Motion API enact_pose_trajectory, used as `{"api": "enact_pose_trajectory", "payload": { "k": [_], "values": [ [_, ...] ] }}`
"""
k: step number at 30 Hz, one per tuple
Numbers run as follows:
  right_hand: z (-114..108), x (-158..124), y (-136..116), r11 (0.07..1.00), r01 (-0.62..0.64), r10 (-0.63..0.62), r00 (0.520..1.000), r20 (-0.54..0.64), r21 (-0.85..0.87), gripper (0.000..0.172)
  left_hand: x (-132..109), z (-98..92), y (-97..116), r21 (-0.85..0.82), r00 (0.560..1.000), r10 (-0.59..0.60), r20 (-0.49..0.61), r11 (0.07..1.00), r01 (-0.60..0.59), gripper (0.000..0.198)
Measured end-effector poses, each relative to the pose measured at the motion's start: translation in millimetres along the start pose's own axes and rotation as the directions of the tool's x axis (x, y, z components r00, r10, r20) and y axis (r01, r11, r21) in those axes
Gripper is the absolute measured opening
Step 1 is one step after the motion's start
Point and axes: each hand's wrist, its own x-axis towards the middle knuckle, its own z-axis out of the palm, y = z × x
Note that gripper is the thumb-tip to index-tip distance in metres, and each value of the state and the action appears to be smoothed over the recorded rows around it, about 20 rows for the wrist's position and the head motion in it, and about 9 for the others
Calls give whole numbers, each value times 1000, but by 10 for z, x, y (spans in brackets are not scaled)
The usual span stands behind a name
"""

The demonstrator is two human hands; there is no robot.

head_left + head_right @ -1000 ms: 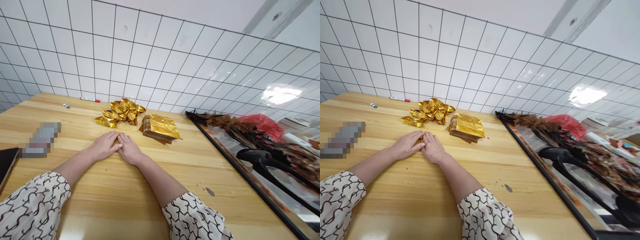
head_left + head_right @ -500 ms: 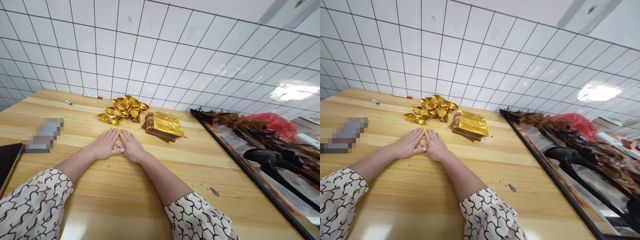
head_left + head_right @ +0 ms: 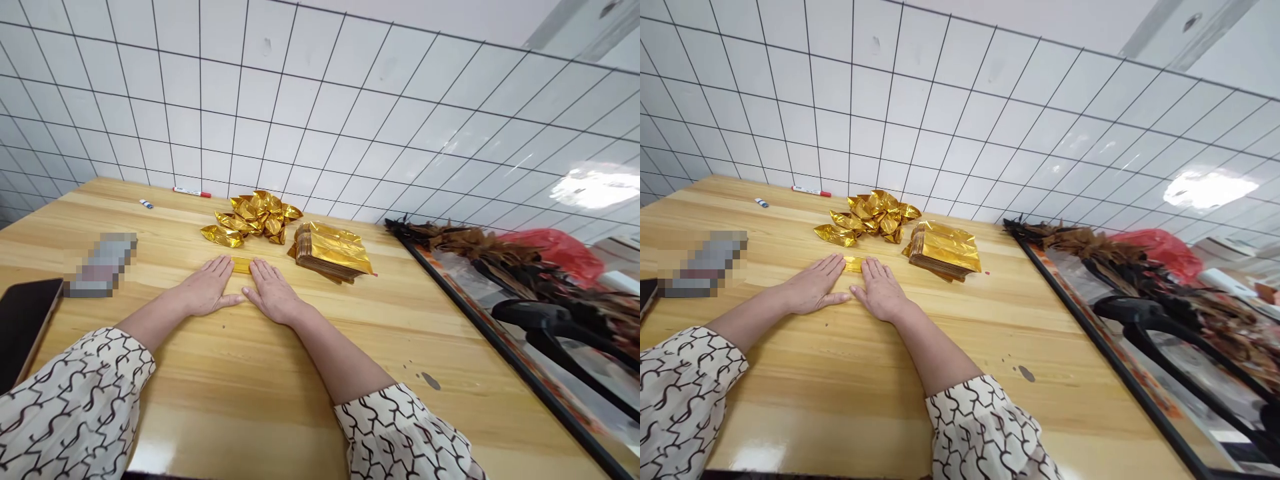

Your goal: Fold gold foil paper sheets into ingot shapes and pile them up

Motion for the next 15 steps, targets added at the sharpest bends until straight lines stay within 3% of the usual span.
{"api": "enact_pose_trajectory", "payload": {
  "k": [3, 6, 9, 15],
  "values": [
    [-20, -12, 11, 1000, 0, 0, 1000, -4, -4, 69, -4, -39, -39, 22, 999, 0, -39, 1000, 1, 80],
    [-40, -15, 38, 1000, -6, 6, 999, -40, -8, 62, 9, -76, -101, 32, 994, 12, -111, 999, -9, 56],
    [-40, -3, 100, 1000, 0, -1, 991, -135, -9, 45, 20, -106, -141, 1, 985, -13, -175, 1000, 14, 37],
    [38, 54, 257, 998, 50, -35, 935, -353, 34, 24, 35, -117, -151, -81, 963, -62, -262, 996, 42, 24]
  ]
}}
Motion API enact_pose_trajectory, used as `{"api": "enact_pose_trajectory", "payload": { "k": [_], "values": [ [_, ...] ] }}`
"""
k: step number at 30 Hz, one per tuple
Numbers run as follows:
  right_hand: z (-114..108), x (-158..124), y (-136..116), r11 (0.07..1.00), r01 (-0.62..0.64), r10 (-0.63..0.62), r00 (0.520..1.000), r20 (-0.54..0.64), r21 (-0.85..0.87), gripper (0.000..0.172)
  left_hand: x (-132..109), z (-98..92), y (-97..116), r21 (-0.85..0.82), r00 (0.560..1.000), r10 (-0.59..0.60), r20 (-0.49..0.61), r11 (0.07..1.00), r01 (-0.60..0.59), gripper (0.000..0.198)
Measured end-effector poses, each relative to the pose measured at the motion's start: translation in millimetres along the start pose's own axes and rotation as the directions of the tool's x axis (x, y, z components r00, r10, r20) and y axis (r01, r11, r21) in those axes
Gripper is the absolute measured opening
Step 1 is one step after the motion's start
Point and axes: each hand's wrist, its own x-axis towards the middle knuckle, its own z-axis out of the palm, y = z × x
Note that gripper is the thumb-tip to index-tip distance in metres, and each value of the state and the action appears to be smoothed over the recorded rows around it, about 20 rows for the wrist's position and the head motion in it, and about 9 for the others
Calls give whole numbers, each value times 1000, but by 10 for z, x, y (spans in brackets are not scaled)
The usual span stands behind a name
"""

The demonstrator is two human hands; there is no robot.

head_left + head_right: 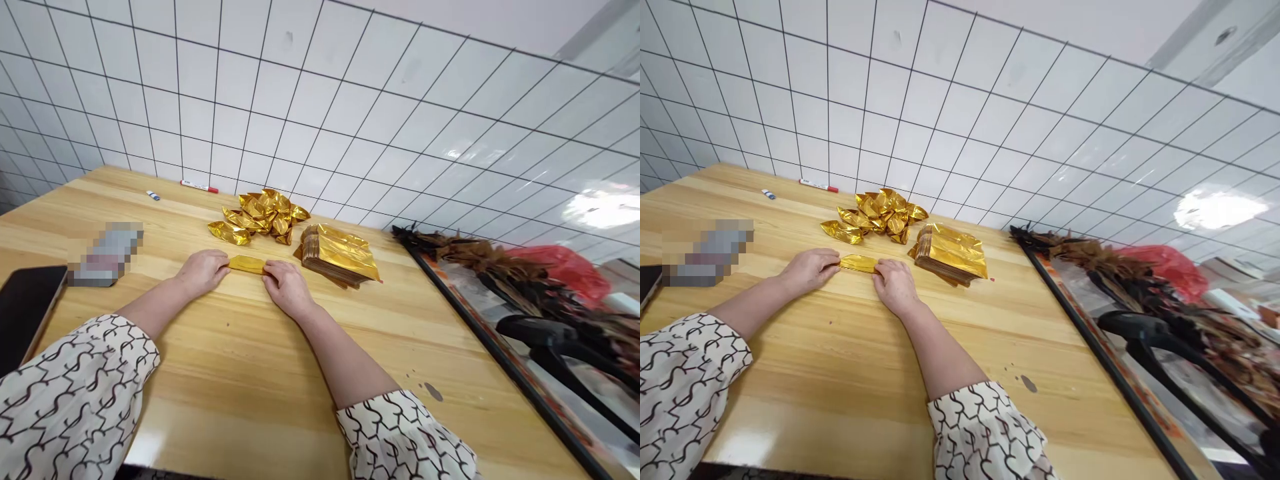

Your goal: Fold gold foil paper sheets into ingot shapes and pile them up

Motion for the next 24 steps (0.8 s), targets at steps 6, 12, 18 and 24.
{"api": "enact_pose_trajectory", "payload": {
  "k": [6, 12, 18, 24],
  "values": [
    [48, -9, 31, 999, 36, -35, 997, -74, 4, 21, 5, 41, -36, 17, 997, 39, -71, 999, -38, 24],
    [73, -22, 17, 998, 69, -69, 992, -103, -12, 25, -3, 56, -51, 131, 993, 84, -86, 989, -73, 27],
    [81, -43, 7, 995, 98, -95, 984, -151, 15, 20, -21, 84, -50, 135, 986, 69, -149, 990, -49, 27],
    [78, -41, 15, 990, 112, -92, 974, -208, 86, 22, -24, 111, -89, -19, 961, 0, -276, 1000, -6, 25]
  ]
}}
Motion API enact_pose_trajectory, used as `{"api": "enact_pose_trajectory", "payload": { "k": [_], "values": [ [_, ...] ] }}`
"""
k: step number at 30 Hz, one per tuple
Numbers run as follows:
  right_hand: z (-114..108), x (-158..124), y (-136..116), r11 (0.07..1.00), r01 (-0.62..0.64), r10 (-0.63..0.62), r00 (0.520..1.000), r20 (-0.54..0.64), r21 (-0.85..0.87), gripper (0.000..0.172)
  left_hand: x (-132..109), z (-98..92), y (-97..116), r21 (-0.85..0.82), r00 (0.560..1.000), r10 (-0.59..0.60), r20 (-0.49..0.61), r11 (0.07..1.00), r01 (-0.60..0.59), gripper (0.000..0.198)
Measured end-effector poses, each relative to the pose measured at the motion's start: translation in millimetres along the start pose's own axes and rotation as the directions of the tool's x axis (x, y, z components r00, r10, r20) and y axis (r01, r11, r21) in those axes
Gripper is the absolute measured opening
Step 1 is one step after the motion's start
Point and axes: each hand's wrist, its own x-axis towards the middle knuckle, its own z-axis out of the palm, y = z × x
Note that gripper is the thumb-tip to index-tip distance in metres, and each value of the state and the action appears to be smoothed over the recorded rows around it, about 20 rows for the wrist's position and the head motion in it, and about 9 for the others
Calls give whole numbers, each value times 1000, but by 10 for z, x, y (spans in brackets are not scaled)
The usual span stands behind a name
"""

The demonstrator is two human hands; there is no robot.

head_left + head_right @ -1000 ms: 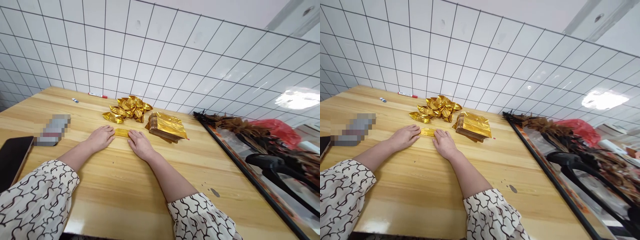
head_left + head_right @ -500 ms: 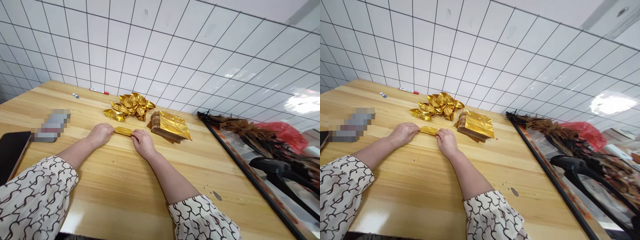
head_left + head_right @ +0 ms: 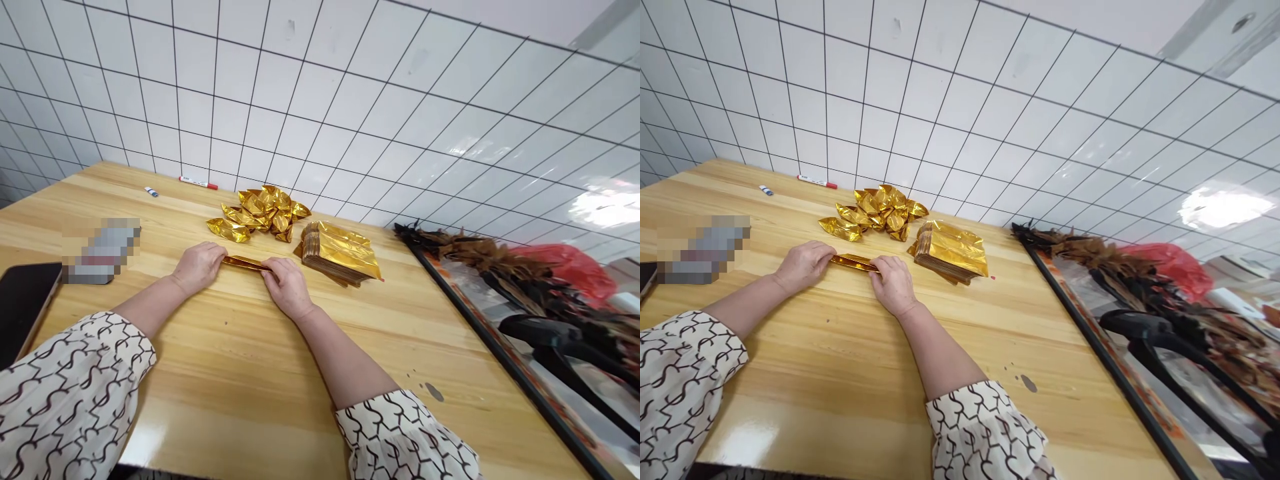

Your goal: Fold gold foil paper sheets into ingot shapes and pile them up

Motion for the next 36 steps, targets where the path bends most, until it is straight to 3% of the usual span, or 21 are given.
{"api": "enact_pose_trajectory", "payload": {
  "k": [4, 10, 13, 15, 17, 19, 22, 24, 27, 30, 33, 36],
  "values": [
    [16, 21, 6, 984, -65, 79, 994, -79, 169, 21, 9, -8, 7, -147, 994, -61, -88, 988, 48, 24],
    [72, 51, 52, 837, -315, 378, 924, -57, 447, 20, 45, 8, 27, -334, 964, -186, -192, 936, 114, 25],
    [92, 88, 53, 807, -409, 454, 891, -4, 425, 20, 56, 21, 20, -309, 953, -219, -211, 940, 147, 27],
    [102, 119, 41, 828, -446, 469, 883, 18, 339, 19, 58, 34, 41, -250, 967, -170, -191, 961, 119, 32],
    [113, 148, 30, 861, -448, 454, 890, 31, 241, 19, 59, 56, 99, -195, 994, -66, -90, 980, 48, 41],
    [123, 170, 24, 893, -420, 418, 907, 44, 163, 19, 61, 83, 183, -156, 995, 45, 85, 987, -32, 52],
    [130, 195, 24, 925, -373, 368, 927, 73, 73, 21, 71, 115, 299, -90, 948, 106, 299, 992, -83, 66],
    [125, 205, 19, 932, -362, 360, 928, 95, 11, 22, 77, 124, 338, -57, 918, 104, 383, 994, -88, 69],
    [98, 202, -23, 936, -346, 351, 932, 94, -72, 23, 79, 127, 341, -35, 888, 106, 447, 994, -101, 69],
    [62, 177, -116, 965, -239, 248, 966, 72, -109, 26, 75, 125, 332, -28, 881, 109, 460, 994, -108, 70],
    [41, 151, -223, 997, -57, 64, 990, 127, -60, 34, 75, 110, 345, -36, 891, 119, 438, 993, -115, 71],
    [44, 138, -278, 1000, 2, -8, 977, 214, 29, 40, 82, 84, 366, -47, 890, 132, 437, 991, -124, 73]
  ]
}}
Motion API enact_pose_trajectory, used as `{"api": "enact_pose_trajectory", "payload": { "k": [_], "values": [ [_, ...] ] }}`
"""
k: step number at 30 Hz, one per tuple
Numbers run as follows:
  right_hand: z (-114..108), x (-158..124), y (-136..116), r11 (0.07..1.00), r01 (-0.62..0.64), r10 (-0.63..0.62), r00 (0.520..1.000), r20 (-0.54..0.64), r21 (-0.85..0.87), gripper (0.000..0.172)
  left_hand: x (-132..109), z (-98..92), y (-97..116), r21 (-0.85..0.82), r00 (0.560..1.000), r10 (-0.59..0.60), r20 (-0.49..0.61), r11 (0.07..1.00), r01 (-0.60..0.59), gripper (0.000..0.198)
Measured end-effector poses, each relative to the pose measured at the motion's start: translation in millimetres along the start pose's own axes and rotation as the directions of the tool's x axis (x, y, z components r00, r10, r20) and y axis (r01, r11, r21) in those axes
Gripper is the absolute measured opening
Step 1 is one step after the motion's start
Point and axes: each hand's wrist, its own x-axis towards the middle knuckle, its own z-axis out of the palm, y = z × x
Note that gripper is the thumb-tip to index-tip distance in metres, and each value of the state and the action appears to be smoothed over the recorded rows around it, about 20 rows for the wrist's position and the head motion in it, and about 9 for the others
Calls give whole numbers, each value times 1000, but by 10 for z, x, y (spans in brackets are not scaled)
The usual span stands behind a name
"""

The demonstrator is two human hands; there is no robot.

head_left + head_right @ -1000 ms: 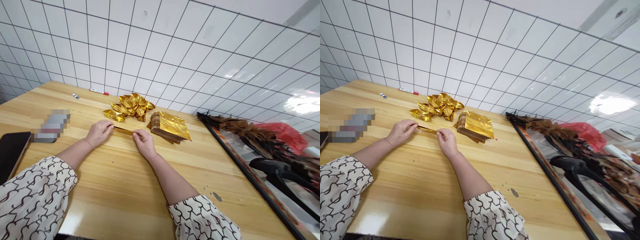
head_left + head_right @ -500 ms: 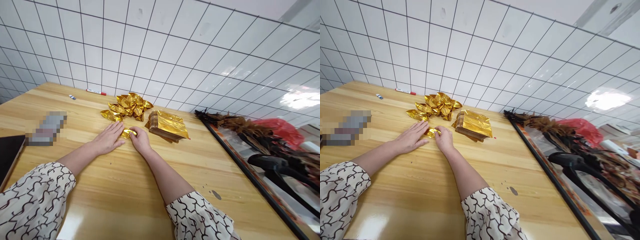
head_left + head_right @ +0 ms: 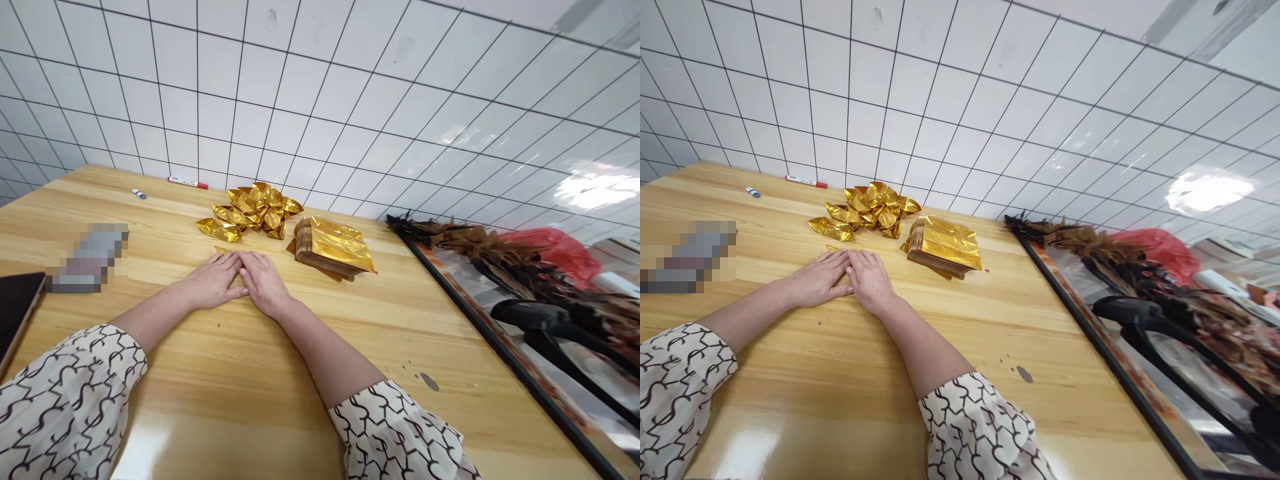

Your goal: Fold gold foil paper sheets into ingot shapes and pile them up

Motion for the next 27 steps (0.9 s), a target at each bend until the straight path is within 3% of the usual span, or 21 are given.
{"api": "enact_pose_trajectory", "payload": {
  "k": [4, 13, 27],
  "values": [
    [10, -11, 2, 999, -27, 26, 997, 73, 18, 45, 0, -23, 8, 3, 1000, -6, 25, 1000, 6, 80],
    [-50, -48, -22, 990, -53, 70, 989, 131, -132, 43, -18, -14, -25, 41, 999, -51, 16, 998, 50, 80],
    [-89, -61, 55, 952, -143, 155, 988, 22, -270, 33, -72, -85, -180, 22, 993, -98, -67, 995, 100, 67]
  ]
}}
